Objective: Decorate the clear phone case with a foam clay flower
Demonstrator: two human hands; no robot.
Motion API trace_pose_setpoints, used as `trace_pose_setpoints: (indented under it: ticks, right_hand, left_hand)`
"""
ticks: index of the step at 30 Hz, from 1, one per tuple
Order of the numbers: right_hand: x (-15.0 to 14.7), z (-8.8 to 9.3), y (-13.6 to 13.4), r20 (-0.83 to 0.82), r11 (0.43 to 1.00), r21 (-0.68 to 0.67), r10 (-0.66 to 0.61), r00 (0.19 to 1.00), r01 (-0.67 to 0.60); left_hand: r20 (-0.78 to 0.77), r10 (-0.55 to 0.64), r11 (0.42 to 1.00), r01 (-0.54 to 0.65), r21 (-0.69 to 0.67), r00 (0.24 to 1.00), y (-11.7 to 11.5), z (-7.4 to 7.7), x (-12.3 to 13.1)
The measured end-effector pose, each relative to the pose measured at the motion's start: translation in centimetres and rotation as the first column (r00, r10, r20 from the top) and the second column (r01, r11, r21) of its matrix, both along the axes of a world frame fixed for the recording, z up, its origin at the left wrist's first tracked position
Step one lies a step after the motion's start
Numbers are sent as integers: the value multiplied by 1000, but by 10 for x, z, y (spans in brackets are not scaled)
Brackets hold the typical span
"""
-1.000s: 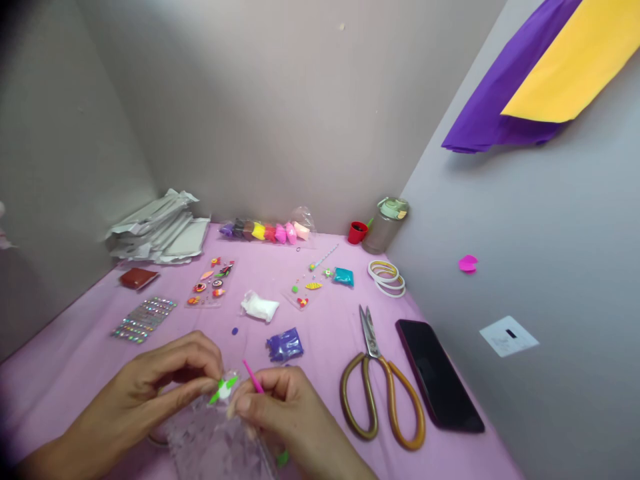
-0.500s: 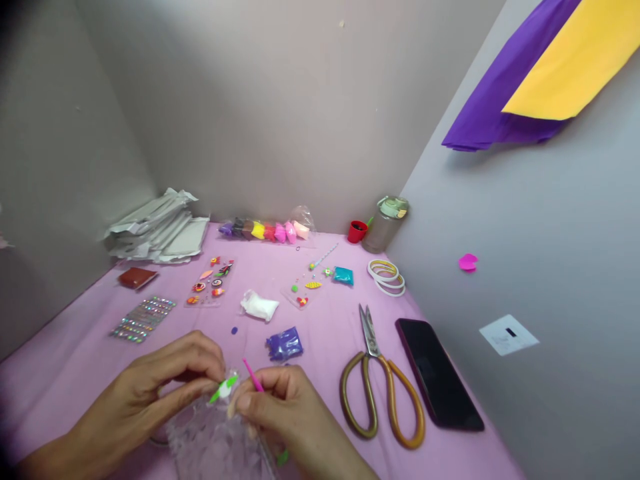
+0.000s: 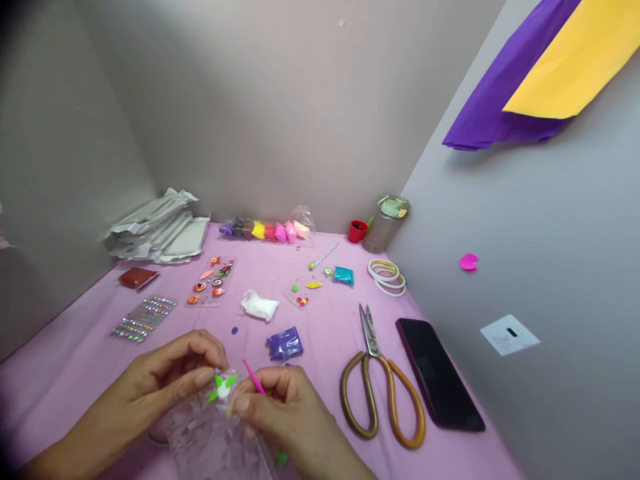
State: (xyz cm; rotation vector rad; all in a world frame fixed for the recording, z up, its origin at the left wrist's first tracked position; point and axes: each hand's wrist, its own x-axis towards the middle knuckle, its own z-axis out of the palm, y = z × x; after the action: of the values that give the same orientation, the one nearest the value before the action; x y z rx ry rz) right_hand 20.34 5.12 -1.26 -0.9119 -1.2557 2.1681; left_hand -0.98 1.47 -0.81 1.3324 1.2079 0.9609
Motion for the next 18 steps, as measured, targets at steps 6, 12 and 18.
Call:
trace_pose_setpoints:
  ticks: [6,12,18]
  right_hand:
    - [-1,5,-1,42,1000,7,-18,999,18]
    - [-2,1,1,-30,976,71,-205,978,207]
    - [-1,5,4,-22,913,282,-300,954,294]
  left_hand:
    - [71,99,995,-98,-27,993,0,0,4]
    - [234,243,969,-224,-104,941,-1,-2,20]
    - [355,31,977,47,-208,934,-2,-19,30]
